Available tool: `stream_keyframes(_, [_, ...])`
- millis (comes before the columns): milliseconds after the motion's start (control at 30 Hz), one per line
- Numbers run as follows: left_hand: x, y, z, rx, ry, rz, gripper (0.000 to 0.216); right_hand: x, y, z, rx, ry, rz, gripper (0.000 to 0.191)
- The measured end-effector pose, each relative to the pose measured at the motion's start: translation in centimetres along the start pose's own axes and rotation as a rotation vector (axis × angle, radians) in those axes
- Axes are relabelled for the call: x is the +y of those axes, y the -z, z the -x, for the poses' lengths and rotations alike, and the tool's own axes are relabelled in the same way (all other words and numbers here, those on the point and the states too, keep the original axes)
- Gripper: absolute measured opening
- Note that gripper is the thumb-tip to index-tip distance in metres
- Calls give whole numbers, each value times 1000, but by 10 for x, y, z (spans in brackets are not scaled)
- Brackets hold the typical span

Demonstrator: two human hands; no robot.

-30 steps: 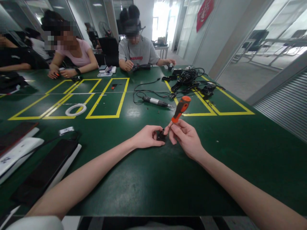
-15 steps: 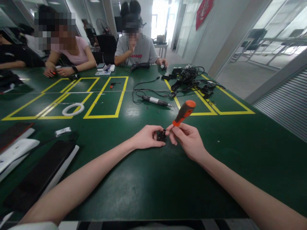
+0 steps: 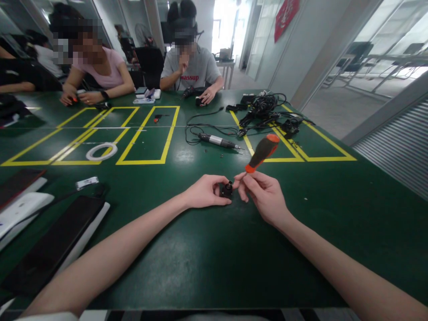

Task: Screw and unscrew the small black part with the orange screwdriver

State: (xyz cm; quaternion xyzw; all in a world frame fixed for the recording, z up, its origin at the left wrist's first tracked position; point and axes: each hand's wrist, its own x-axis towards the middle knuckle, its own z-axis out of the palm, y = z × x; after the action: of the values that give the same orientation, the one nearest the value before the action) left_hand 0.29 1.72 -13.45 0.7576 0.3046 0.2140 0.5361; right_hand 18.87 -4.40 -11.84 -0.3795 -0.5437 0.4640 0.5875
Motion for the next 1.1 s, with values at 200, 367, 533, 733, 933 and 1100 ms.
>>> stream_keyframes(200, [1, 2, 0, -6, 1, -22, 29, 1, -2, -1, 25, -3, -63, 38])
stream_keyframes(367, [2, 2, 1, -13, 16, -10, 31, -2, -2, -1, 62, 15, 35, 35])
stream_keyframes(533, [3, 2, 1, -11, 14, -9, 29, -5, -3, -1, 41, 1, 23, 32])
stream_keyframes(733, [-1, 3, 0, -11, -13, -23, 28, -7, -5, -2, 23, 52, -2, 35])
stream_keyframes(933, [0, 2, 1, -13, -14, 6, 27, -10, -6, 1, -54, 82, 45, 30])
stream_keyframes(1100, [4, 2, 1, -7, 23, -7, 29, -6, -3, -1, -18, 24, -48, 37])
